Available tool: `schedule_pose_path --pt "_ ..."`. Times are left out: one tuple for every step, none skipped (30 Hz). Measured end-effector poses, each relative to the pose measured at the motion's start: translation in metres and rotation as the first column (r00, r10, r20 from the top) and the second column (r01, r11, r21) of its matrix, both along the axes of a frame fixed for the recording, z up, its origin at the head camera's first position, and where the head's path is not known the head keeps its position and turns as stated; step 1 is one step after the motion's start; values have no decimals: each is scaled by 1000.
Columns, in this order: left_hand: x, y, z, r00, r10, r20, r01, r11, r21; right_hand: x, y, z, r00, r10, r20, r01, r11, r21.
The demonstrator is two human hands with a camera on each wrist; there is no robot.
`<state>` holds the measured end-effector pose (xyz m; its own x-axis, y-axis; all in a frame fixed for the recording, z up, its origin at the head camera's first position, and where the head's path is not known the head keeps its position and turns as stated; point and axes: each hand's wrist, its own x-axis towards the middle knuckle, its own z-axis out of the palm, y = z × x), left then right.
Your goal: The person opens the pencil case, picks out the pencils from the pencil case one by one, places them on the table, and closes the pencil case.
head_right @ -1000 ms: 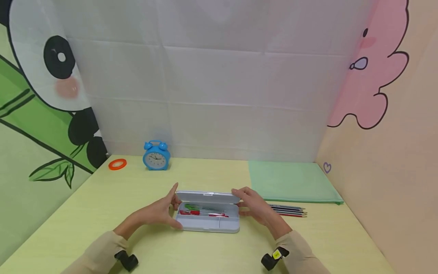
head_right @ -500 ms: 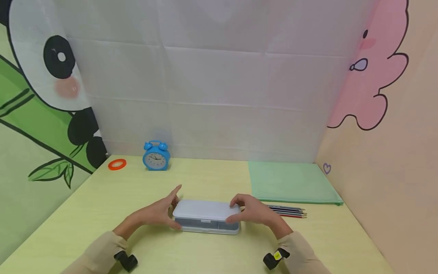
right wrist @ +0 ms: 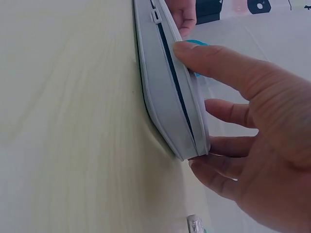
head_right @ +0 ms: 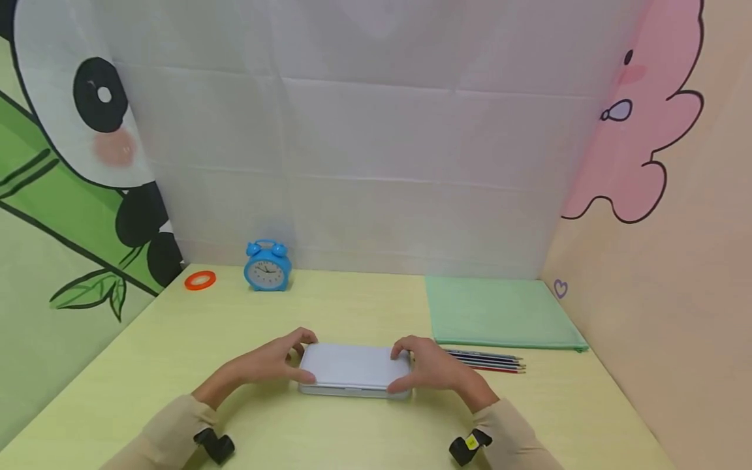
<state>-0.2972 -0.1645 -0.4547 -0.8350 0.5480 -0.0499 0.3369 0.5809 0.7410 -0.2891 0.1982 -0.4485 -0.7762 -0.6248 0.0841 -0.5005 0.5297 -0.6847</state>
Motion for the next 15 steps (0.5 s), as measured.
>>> schedule_pose_path --pt "-1 0 0 1000 -1 0 1 1000 3 0 0 0 1000 1 -9 -1 1000 5" --pt "-1 0 -1 1000 -1 -1 1 1000 7 0 -1 0 1000 3 -18 -2 1000 12" --pt "-1 0 -1 1000 -1 1 1 1000 8 0 -1 0 1000 3 -19 -3 1000 14" --pt "-1 0 -1 1000 -1 1 1 1000 10 0 -1 0 1000 5 -19 -4 1000 12" --pt "-1 1 -1 1000 0 4 0 1000 13 0 -2 0 1000 5 -19 -5 1000 9" --pt "-1 1 -1 1000 0 5 0 1000 15 1 -2 1 1000 7 -20 -7 1000 6" --pt "-1 1 -1 1000 -3 5 3 1000 19 1 -2 1 1000 8 -20 -8 1000 4" --pt "0 2 -1 1000 -8 2 8 1000 22 1 -2 1 1000 7 -22 -7 1000 3" --pt "0 2 0 1000 -13 1 13 1000 27 1 -2 1 1000 8 -27 -8 1000 0" --pt "0 2 0 1000 -18 -4 18 999 29 2 -2 0 999 8 -37 -8 1000 0" --pt "0 3 0 1000 -22 -10 22 999 30 2 -2 0 999 8 -44 -8 1000 0" --pt "0 4 0 999 -29 -20 29 999 27 2 -2 0 999 8 -50 -8 1000 1" --pt "0 5 -1 999 -35 -32 36 999 23 2 -3 0 998 8 -56 -7 1000 3" --pt "0 5 -1 998 -38 -43 39 999 16 2 -3 -1 998 7 -64 -7 1000 5" --pt "0 6 -1 998 -40 -52 41 999 11 2 -2 -1 998 9 -70 -8 1000 6"
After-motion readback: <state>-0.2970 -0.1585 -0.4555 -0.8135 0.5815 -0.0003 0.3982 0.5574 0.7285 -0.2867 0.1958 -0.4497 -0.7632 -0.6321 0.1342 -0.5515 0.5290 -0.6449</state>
